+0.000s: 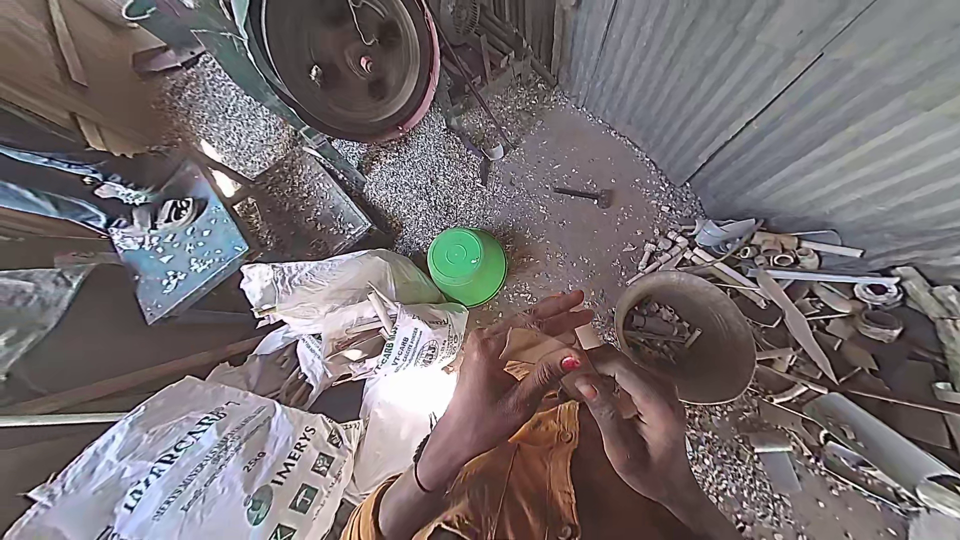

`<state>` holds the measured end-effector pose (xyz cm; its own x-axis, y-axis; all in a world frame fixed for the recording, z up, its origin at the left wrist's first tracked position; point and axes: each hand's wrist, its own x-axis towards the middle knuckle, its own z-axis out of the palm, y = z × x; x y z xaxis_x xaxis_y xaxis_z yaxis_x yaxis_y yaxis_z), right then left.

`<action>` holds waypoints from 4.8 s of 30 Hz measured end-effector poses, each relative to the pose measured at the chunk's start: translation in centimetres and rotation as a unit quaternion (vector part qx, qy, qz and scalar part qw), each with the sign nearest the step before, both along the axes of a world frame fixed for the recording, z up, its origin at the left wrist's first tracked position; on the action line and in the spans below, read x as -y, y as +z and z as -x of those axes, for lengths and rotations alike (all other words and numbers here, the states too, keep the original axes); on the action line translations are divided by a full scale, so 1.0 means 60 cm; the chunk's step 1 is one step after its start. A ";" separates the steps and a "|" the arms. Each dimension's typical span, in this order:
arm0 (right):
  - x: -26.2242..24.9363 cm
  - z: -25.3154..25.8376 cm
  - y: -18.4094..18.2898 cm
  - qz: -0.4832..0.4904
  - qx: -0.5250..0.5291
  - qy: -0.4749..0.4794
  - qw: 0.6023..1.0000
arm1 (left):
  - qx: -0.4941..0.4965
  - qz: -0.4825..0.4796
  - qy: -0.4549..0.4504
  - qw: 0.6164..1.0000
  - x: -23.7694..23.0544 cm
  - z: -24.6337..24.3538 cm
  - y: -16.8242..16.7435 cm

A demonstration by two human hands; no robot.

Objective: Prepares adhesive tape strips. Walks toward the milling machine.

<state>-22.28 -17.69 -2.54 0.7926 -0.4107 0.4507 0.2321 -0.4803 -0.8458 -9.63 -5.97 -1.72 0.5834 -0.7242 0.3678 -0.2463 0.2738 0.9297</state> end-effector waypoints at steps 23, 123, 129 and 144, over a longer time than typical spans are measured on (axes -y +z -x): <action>0.000 0.008 -0.006 -0.119 0.039 0.102 0.987 | -0.298 0.055 0.100 0.948 -0.015 -0.032 -0.010; -0.014 0.014 -0.041 -0.074 -0.025 0.062 0.995 | -0.029 -0.089 0.010 0.996 -0.023 0.015 -0.048; -0.017 0.005 -0.038 -0.095 -0.066 0.023 0.993 | 0.105 -0.105 0.028 0.988 -0.016 0.022 -0.048; -0.011 0.009 0.003 -0.316 -0.182 0.191 0.912 | 0.063 -0.095 0.137 0.984 -0.015 0.029 -0.052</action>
<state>-22.80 -17.03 -2.36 0.9818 -0.1609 -0.1010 -0.0703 0.1860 -0.9800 -11.37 -5.05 -4.86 0.7245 -0.6091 0.3228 -0.4037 0.0047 0.9149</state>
